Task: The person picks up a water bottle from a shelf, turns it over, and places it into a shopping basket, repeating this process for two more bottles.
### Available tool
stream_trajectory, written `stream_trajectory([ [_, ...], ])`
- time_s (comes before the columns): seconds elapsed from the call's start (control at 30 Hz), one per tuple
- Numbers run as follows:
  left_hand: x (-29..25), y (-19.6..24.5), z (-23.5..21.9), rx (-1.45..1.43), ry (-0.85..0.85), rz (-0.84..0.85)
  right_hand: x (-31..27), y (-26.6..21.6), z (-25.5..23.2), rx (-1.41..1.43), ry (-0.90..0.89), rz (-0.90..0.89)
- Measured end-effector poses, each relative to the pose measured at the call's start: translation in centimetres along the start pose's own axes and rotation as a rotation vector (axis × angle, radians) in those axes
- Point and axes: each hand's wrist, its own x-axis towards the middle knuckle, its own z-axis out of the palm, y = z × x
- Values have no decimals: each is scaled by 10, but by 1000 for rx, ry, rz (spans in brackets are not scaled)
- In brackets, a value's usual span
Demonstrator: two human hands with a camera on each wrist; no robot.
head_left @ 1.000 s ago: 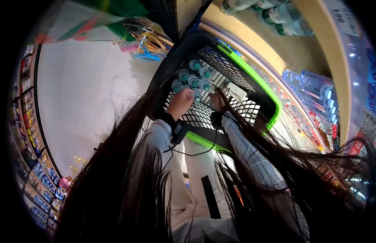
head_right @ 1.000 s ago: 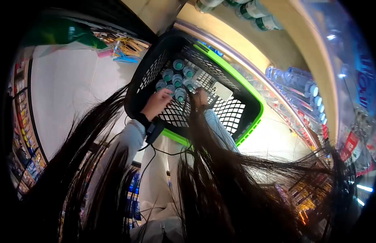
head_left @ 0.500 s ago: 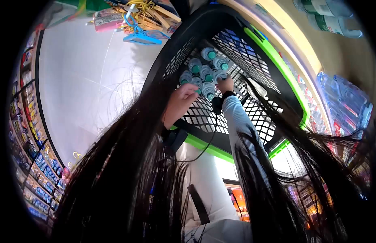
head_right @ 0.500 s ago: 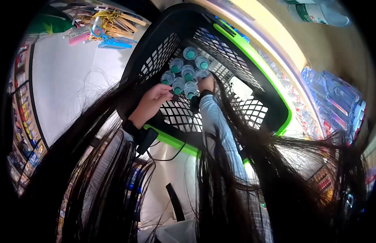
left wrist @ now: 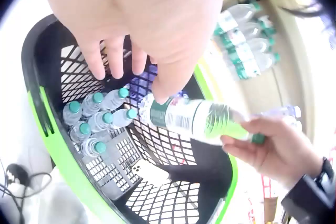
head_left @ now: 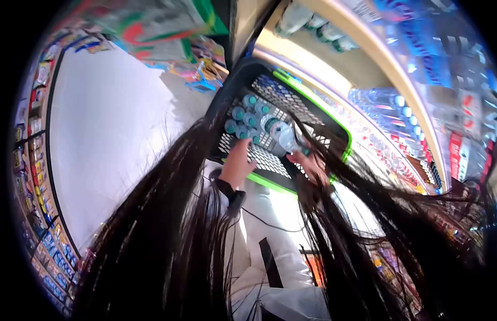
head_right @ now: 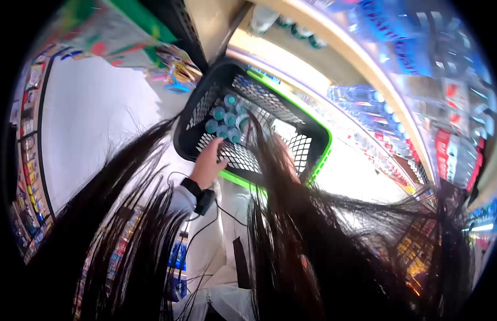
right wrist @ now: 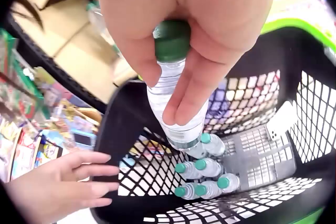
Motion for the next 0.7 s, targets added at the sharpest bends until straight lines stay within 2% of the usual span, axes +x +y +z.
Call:
stream_trajectory([
  [0.03,-10,21,-7,27,-35,16,-15,-13,-8,-152,-33,-57],
  [0.07,-19,38,-12,107,10,124,-30,-26,-16,-303,-57,-119],
  [0.1,-30,56,-22,95,-37,120,-41,-64,-19,-298,-57,-111],
  [0.13,-46,76,-29,151,8,131,-51,-100,-20,-263,-81,-65],
  [0.2,-71,107,-49,204,105,190,-79,-170,-20,9,-117,140],
  [0.23,-81,118,-61,201,149,230,-89,-188,-18,241,-104,131],
  [0.27,-93,123,-65,187,178,250,-92,-198,-17,535,-92,335],
  [0.33,-123,147,-89,215,195,276,-111,-259,-16,280,-187,131],
  [0.37,-141,160,-105,233,208,289,-119,-281,-14,961,-143,390],
  [0.43,-173,175,-128,138,205,349,-144,-319,-13,70,-134,-134],
  [0.5,-201,198,-150,78,160,374,-164,-346,-9,95,-134,-175],
  [0.53,-215,212,-157,35,269,414,-171,-349,-8,140,-129,-173],
  [0.57,-223,221,-161,-91,260,383,-177,-352,-6,184,-127,-164],
  [0.6,-228,231,-164,-219,250,344,-184,-365,-1,509,-83,-157],
  [0.63,-233,239,-168,-346,237,297,-191,-383,-4,584,-91,-197],
  [0.7,-237,266,-184,-409,298,393,-201,-400,-3,608,-68,-285],
])
